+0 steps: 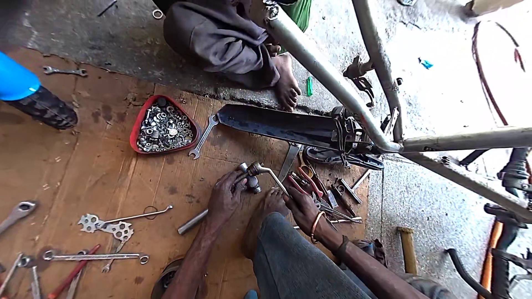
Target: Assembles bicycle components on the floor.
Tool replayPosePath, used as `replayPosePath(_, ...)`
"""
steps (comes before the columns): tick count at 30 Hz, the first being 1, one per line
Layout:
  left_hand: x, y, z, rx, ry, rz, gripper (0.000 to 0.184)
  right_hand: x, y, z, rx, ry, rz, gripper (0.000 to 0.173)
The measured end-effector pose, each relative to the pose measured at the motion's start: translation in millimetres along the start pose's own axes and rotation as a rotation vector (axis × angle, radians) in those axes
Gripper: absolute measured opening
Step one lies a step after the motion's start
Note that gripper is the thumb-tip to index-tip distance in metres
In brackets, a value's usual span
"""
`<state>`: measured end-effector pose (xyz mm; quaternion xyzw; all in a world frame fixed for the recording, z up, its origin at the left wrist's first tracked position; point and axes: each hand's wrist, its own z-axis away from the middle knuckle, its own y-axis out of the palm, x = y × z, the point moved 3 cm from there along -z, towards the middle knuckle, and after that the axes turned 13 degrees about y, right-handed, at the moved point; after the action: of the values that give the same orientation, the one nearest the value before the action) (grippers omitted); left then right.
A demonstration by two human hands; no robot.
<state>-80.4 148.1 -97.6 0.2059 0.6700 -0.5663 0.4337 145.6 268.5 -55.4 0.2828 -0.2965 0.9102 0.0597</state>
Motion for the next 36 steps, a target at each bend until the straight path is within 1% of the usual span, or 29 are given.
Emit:
replayPosePath(3,5,2,5,-0.017,-0.021,0.006,0.031,-7,13,1,-0.03,-0.005,-0.002,0.032)
replayPosePath(8,16,7,7,-0.084,-0.03,-0.011,0.029,-5,23,-2,-0.092,-0.023,-0.03,0.033)
replayPosePath(13,13,8,0,-0.108,-0.058,-0.029,0.028,-6,21,-11,-0.125,-0.051,-0.052,0.032)
replayPosePath(19,15,12,-9,-0.086,-0.023,-0.102,0.026,-12,15,-18,-0.108,-0.031,-0.036,0.029)
replayPosePath(23,19,18,-5,-0.117,-0.006,-0.144,0.032,-13,21,-18,-0.069,0.012,-0.034,0.032)
replayPosePath(27,14,15,-2,-0.175,0.013,-0.117,0.047,-7,24,-14,-0.049,0.026,-0.05,0.038)
replayPosePath(29,9,9,0,-0.23,0.01,-0.108,0.049,-5,26,-14,-0.036,0.044,-0.051,0.039)
replayPosePath(33,-8,-3,4,-0.353,-0.006,-0.071,0.039,-3,28,-14,-0.013,0.076,-0.053,0.04)
replayPosePath(35,-18,-4,5,-0.367,-0.006,-0.103,0.037,-6,29,-13,-0.03,0.068,-0.067,0.04)
replayPosePath(36,-20,-5,6,-0.345,-0.01,-0.144,0.038,-7,29,-14,-0.034,0.062,-0.065,0.04)
